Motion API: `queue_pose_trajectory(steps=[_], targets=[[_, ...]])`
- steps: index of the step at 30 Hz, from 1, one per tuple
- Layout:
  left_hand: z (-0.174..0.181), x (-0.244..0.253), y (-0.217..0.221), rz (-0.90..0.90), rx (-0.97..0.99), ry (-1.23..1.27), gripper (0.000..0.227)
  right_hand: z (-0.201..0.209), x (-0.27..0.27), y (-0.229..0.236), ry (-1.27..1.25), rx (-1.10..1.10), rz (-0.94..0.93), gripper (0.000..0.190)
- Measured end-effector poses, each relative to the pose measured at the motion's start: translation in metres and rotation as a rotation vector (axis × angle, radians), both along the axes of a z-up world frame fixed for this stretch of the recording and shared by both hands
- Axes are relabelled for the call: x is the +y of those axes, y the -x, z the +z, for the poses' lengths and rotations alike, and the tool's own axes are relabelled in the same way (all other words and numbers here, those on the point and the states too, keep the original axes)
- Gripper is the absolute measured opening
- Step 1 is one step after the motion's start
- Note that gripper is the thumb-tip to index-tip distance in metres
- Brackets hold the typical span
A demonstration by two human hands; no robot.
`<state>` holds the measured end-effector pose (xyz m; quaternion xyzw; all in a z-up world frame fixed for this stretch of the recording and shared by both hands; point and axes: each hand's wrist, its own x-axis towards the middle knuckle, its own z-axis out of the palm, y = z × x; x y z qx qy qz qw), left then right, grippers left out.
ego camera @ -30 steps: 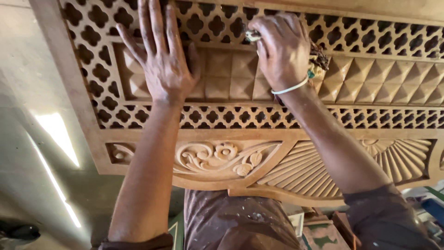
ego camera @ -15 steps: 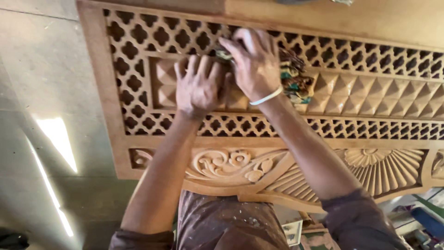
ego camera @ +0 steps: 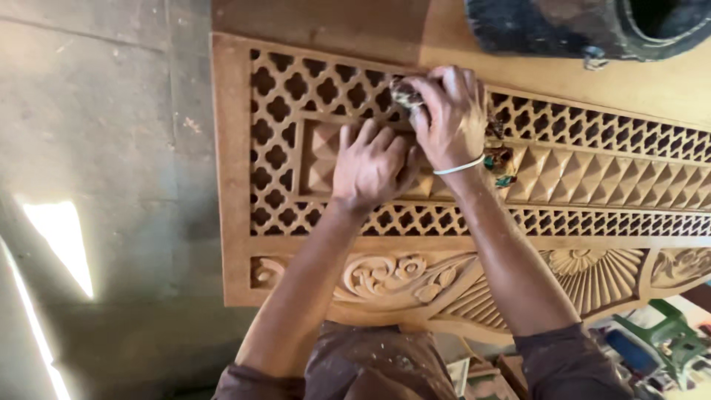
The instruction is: The person applies a liquid finish to a carved wooden panel using a cloth. They repeatedly dip the cloth into a can and rub the finish into the intricate carved patterns and flat surfaces of the wood.
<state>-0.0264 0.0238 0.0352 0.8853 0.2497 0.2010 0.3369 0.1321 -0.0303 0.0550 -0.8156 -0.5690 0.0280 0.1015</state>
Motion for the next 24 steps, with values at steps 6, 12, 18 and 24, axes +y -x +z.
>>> queue_pose_trajectory(steps=[6, 12, 18, 24], targets=[[-0.008, -0.001, 0.004, -0.088, 0.144, 0.088, 0.036, 0.005, 0.027, 0.014, -0.016, 0.135, 0.113, 0.024], [-0.012, 0.0, 0.006, -0.117, 0.177, 0.063, 0.044, 0.007, 0.043, 0.023, 0.015, 0.089, 0.115, 0.019], [-0.007, -0.005, 0.008, -0.144, 0.181, 0.185, 0.03, 0.012, 0.037, 0.003, 0.051, 0.068, 0.211, 0.016], [-0.018, -0.01, 0.007, -0.145, 0.18, 0.168, 0.029, 0.025, 0.056, 0.016, 0.091, 0.561, -0.244, 0.012]])
